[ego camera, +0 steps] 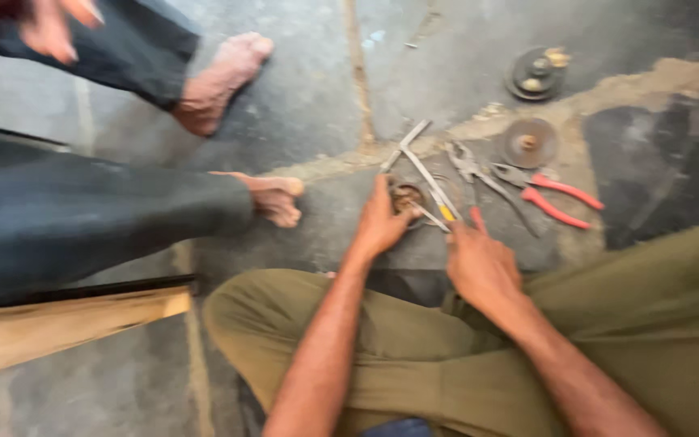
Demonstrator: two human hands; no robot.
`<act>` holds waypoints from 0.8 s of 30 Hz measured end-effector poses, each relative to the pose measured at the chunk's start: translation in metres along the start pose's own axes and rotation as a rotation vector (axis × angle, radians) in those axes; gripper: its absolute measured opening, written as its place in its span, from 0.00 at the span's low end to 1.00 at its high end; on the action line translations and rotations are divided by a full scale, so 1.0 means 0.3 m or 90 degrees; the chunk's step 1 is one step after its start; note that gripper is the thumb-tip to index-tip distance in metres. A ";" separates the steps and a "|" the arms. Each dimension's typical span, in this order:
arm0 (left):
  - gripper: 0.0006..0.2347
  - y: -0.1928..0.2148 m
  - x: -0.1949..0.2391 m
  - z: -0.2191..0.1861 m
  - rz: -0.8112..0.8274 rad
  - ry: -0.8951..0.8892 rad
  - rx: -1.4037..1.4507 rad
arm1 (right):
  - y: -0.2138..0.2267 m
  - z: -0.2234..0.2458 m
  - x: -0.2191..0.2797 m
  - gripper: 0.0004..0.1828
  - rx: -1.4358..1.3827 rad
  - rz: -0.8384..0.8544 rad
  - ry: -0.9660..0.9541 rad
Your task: The person sits on the floor and uses a screwdriver and pliers to manipulate a small circular metal object. They repeatedly pry, twist, and adjust components within the object while another person stands nearby.
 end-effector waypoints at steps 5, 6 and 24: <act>0.25 -0.025 -0.026 0.026 0.024 -0.025 0.198 | 0.034 0.020 -0.017 0.10 -0.044 -0.055 0.041; 0.23 -0.031 -0.034 0.029 0.038 -0.022 0.278 | 0.043 0.023 -0.017 0.09 -0.067 -0.082 0.067; 0.28 0.113 0.005 0.067 -0.197 0.232 0.564 | 0.130 0.054 -0.040 0.14 -0.217 -0.213 -0.022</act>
Point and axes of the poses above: each hand's wrist, its own x-axis away from the middle knuckle, its own y-axis out of the back of the hand, z = x × y, the point moved 8 cm from there along -x, towards the middle knuckle, and after that the axes turned 5 degrees about -x, right-handed, at the moved point
